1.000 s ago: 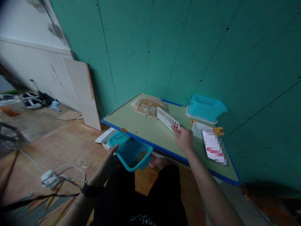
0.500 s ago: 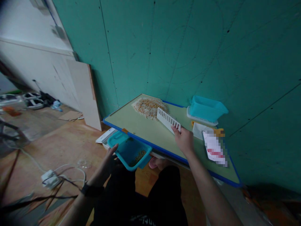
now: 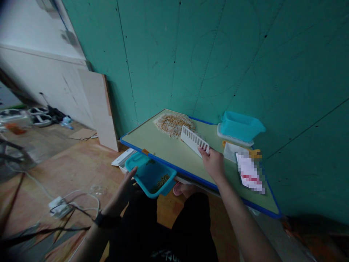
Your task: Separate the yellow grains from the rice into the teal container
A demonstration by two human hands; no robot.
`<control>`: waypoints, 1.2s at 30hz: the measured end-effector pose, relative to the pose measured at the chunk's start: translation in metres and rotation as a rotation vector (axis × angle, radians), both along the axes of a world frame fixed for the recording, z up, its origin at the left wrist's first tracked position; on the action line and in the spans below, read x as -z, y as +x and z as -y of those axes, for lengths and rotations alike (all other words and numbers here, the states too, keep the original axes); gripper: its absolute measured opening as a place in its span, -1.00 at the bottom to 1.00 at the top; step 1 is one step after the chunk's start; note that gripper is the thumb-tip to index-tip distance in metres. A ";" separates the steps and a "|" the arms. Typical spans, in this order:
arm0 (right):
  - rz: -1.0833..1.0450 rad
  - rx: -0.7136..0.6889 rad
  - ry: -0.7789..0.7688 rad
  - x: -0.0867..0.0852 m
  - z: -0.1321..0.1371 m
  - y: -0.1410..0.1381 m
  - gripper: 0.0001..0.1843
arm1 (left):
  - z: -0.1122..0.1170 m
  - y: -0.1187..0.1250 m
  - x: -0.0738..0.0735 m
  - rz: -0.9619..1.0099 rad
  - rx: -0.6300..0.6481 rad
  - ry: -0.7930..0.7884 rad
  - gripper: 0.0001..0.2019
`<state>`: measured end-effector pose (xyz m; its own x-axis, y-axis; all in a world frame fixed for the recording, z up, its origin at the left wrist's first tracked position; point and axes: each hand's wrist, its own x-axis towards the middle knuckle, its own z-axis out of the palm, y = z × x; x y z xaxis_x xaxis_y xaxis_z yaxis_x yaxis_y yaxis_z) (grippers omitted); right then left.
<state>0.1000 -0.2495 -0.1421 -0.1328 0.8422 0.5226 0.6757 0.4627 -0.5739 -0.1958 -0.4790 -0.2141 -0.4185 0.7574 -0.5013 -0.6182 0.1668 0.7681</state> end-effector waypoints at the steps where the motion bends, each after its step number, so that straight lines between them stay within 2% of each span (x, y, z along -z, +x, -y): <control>1: -0.011 -0.012 0.001 0.000 0.000 -0.001 -0.29 | 0.000 0.000 0.000 -0.004 -0.001 -0.006 0.02; 7: -0.035 -0.070 -0.016 -0.003 -0.007 -0.005 -0.33 | -0.002 0.003 0.002 -0.062 -0.004 -0.041 -0.25; 12: -0.016 -0.116 -0.051 -0.005 -0.019 -0.013 -0.42 | 0.002 0.009 -0.003 -0.079 0.026 0.027 -0.38; 16: -0.025 -0.130 -0.050 -0.003 -0.028 -0.014 -0.47 | 0.004 0.012 -0.004 -0.089 0.043 0.070 -0.36; 21: -0.087 -0.125 -0.060 -0.003 -0.037 -0.013 -0.53 | 0.006 0.011 0.003 -0.096 0.050 0.106 -0.28; 29: -0.168 -0.113 -0.112 -0.004 -0.053 0.001 -0.39 | 0.004 0.010 0.007 -0.088 0.017 0.080 -0.38; 36: -0.207 -0.130 -0.184 -0.001 -0.052 0.004 -0.49 | 0.003 0.008 0.009 -0.087 0.030 0.089 -0.31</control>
